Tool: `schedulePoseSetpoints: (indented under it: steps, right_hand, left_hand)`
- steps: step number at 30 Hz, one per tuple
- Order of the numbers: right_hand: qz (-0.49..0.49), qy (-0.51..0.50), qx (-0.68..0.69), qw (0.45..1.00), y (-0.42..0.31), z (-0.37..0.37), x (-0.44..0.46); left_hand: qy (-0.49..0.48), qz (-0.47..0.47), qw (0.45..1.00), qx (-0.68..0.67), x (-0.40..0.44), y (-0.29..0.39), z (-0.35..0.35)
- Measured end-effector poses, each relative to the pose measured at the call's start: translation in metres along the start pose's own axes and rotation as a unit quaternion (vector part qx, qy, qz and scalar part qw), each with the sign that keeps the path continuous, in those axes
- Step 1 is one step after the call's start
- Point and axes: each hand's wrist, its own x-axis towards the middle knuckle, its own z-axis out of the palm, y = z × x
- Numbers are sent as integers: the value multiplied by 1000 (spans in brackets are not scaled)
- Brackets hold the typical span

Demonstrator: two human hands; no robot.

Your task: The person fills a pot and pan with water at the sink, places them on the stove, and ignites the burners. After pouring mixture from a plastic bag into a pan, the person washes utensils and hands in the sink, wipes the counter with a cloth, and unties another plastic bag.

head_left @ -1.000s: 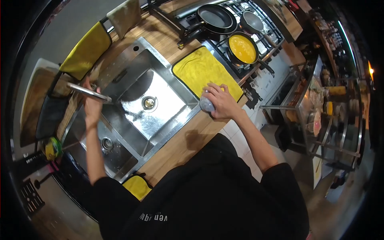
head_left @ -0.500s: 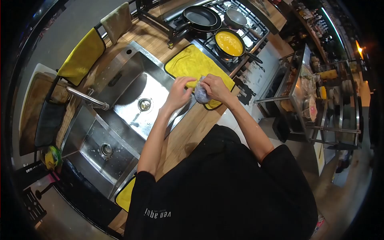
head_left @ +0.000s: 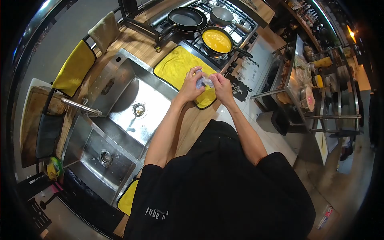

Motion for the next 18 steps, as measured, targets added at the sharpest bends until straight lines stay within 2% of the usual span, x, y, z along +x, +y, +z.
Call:
schedulePoseSetpoints:
  steps: [4, 6, 8, 10, 11, 12, 13, 14, 16, 17, 18]
  right_hand:
    - [19, 26, 47, 998, 11, 1, 1]
    - [54, 48, 146, 987, 14, 4, 6]
    - [90, 50, 124, 987, 35, 5, 21]
    - [121, 58, 105, 985, 27, 5, 29]
    - [88, -53, -1, 995, 23, 2, 33]
    - [58, -160, -108, 979, 7, -1, 33]
    - [136, -150, -192, 960, -14, -7, 33]
    - [143, -142, -188, 961, -5, -8, 31]
    - [69, -63, -206, 974, 5, -10, 29]
    - [64, -113, -285, 949, 8, -13, 30]
    - [65, -112, -283, 950, 5, -17, 29]
  left_hand:
    - [-2, -11, 999, 37, 3, 3, 4]
    - [4, -17, 999, 52, 5, 3, 4]
    - [22, -59, 998, 30, 8, 3, 7]
    - [38, -53, 996, 57, 9, 3, 12]
    - [53, -45, 994, 78, 13, 2, 14]
    - [43, -41, 995, 80, 15, 1, 16]
    - [46, -29, 995, 83, 16, -1, 18]
    - [50, -19, 995, 84, 15, -2, 21]
    - [40, -5, 994, 97, 15, 3, 26]
    - [42, 10, 993, 113, 17, 7, 28]
    - [40, 10, 993, 115, 17, 9, 31]
